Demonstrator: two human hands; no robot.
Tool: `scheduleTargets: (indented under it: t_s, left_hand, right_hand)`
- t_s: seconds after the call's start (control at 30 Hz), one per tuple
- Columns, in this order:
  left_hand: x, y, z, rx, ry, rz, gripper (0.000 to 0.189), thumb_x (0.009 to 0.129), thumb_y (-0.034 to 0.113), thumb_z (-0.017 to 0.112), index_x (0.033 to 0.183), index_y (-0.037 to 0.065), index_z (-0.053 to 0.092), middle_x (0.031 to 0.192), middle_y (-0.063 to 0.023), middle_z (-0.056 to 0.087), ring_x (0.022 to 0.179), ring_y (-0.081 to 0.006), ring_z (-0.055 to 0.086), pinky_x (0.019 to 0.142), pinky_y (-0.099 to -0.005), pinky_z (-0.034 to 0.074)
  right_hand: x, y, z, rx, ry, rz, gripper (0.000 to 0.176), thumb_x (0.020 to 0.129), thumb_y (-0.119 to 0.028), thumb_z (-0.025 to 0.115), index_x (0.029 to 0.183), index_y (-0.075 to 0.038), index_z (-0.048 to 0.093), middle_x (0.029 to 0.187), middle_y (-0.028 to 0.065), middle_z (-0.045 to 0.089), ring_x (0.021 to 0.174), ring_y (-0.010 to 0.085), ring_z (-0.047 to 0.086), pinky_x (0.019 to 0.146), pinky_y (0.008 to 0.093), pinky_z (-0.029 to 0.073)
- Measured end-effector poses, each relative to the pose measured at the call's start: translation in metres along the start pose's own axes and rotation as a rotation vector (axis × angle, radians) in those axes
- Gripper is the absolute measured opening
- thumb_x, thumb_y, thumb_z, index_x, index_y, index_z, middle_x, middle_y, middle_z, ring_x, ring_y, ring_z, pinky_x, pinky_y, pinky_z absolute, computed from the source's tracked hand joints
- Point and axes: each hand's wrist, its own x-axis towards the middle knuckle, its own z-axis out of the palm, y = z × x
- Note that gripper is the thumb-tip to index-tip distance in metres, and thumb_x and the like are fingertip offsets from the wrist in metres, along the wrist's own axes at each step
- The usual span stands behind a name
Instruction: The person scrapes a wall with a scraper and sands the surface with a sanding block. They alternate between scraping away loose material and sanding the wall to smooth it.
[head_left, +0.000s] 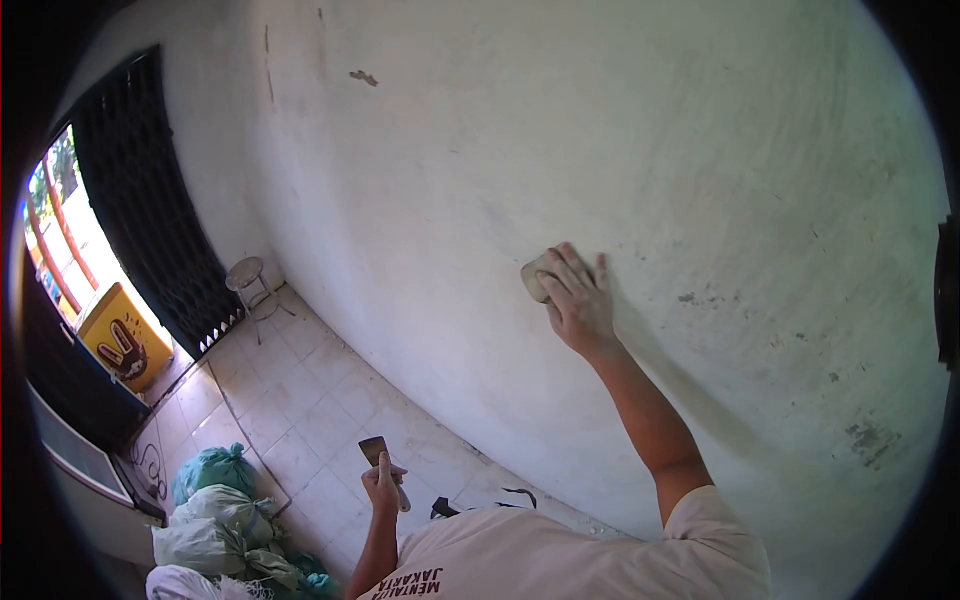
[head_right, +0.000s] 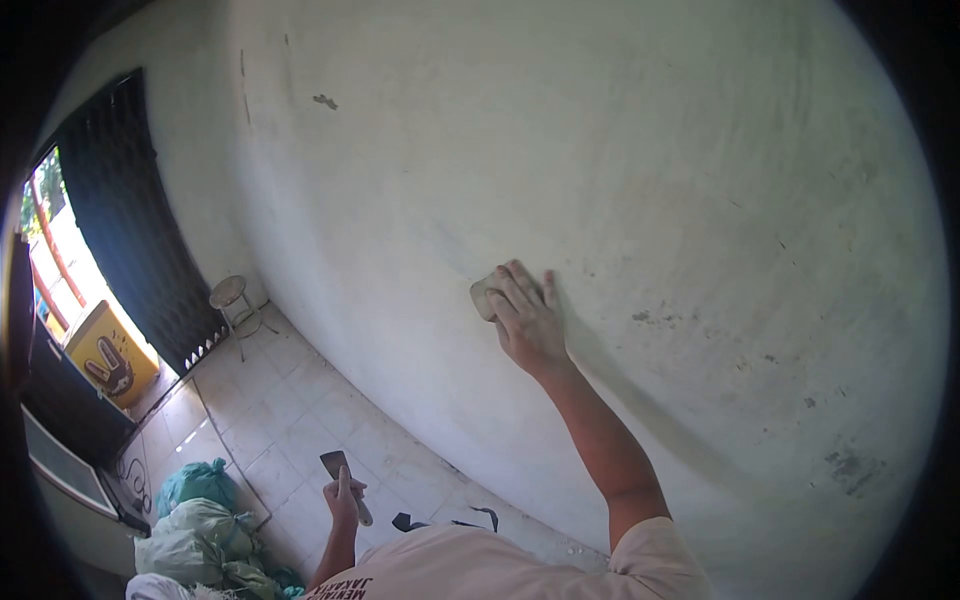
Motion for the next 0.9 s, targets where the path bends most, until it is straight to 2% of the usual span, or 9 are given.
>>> scheduleTargets:
  t_s: [0.1, 0.23, 0.4, 0.47, 0.57, 0.63, 0.7, 0.8, 0.9]
  left_hand:
    - [0.014, 0.003, -0.019, 0.008, -0.002, -0.006, 0.063, 0.1, 0.041, 0.057, 0.058, -0.004, 0.067, 0.048, -0.0035, 0.052, 0.045, -0.0103, 0.046, 0.047, -0.0263, 0.035]
    - [0.031, 0.009, -0.04, 0.014, 0.007, -0.002, 0.062, 0.1, 0.041, 0.057, 0.058, -0.004, 0.067, 0.048, -0.0033, 0.051, 0.045, -0.0104, 0.046, 0.047, -0.0265, 0.035]
    - [0.05, 0.007, -0.064, 0.028, 0.021, -0.018, 0.062, 0.1, 0.041, 0.057, 0.059, -0.004, 0.068, 0.048, -0.003, 0.051, 0.045, -0.0104, 0.046, 0.047, -0.0273, 0.035]
    - [0.059, 0.008, -0.069, 0.041, 0.024, -0.033, 0.063, 0.1, 0.041, 0.056, 0.059, -0.005, 0.068, 0.049, -0.003, 0.051, 0.045, -0.0105, 0.046, 0.047, -0.0276, 0.034]
    - [0.069, 0.003, -0.068, 0.063, -0.006, -0.083, 0.062, 0.1, 0.041, 0.056, 0.059, -0.005, 0.069, 0.049, -0.0029, 0.052, 0.045, -0.0108, 0.046, 0.047, -0.0277, 0.034]
    - [0.077, 0.002, -0.058, 0.092, -0.047, -0.125, 0.062, 0.1, 0.04, 0.056, 0.06, -0.005, 0.069, 0.049, -0.0029, 0.051, 0.045, -0.011, 0.046, 0.047, -0.0276, 0.034]
    - [0.088, -0.002, -0.041, 0.086, -0.094, -0.12, 0.06, 0.099, 0.039, 0.057, 0.06, -0.005, 0.069, 0.049, -0.0029, 0.052, 0.044, -0.0111, 0.046, 0.047, -0.0278, 0.034]
    - [0.105, -0.011, -0.008, 0.062, -0.178, -0.135, 0.058, 0.099, 0.038, 0.057, 0.061, -0.004, 0.07, 0.048, -0.0033, 0.053, 0.044, -0.0108, 0.047, 0.046, -0.0276, 0.035]
    - [0.118, -0.004, 0.033, 0.055, -0.28, -0.129, 0.056, 0.1, 0.036, 0.056, 0.064, -0.004, 0.072, 0.049, -0.0041, 0.055, 0.046, -0.0106, 0.049, 0.048, -0.0276, 0.038]
  right_hand:
    - [0.024, -0.017, 0.041, -0.013, -0.119, -0.084, 0.028, 0.084, -0.012, 0.062, 0.111, -0.008, 0.062, 0.139, 0.0117, 0.054, 0.14, 0.0266, 0.041, 0.114, 0.0587, 0.025]
    - [0.041, -0.034, 0.084, -0.043, -0.159, -0.129, 0.028, 0.085, -0.011, 0.059, 0.113, -0.008, 0.06, 0.141, 0.0122, 0.051, 0.141, 0.0266, 0.038, 0.116, 0.0537, 0.026]
    - [0.075, -0.032, 0.083, -0.214, -0.231, -0.238, 0.035, 0.085, -0.014, 0.06, 0.12, -0.008, 0.059, 0.145, 0.0118, 0.047, 0.144, 0.0251, 0.032, 0.118, 0.0519, 0.025]
    - [0.103, -0.026, 0.061, -0.253, -0.265, -0.251, 0.036, 0.087, -0.014, 0.057, 0.122, -0.008, 0.059, 0.147, 0.0096, 0.045, 0.145, 0.0242, 0.03, 0.12, 0.0501, 0.023]
    - [0.151, -0.005, 0.004, -0.27, -0.198, -0.208, 0.033, 0.092, -0.012, 0.052, 0.124, -0.007, 0.059, 0.149, 0.0065, 0.043, 0.146, 0.0237, 0.028, 0.123, 0.0477, 0.018]
    - [0.182, 0.013, -0.031, -0.516, -0.111, -0.14, 0.033, 0.095, -0.009, 0.048, 0.127, -0.009, 0.057, 0.152, 0.004, 0.041, 0.148, 0.0227, 0.025, 0.126, 0.0446, 0.014]
    - [0.219, 0.044, -0.069, -0.603, 0.021, -0.13, 0.035, 0.097, -0.011, 0.048, 0.131, -0.011, 0.056, 0.154, 0.0031, 0.039, 0.148, 0.0207, 0.025, 0.126, 0.0424, 0.013]
    - [0.275, 0.068, -0.137, -0.866, 0.174, -0.133, 0.037, 0.098, -0.01, 0.048, 0.134, -0.012, 0.054, 0.153, 0.002, 0.042, 0.146, 0.019, 0.03, 0.126, 0.0403, 0.014]
    - [0.328, 0.108, -0.191, -0.974, 0.376, -0.154, 0.036, 0.098, -0.007, 0.048, 0.133, -0.012, 0.056, 0.15, 0.0026, 0.045, 0.145, 0.018, 0.032, 0.126, 0.0398, 0.015]
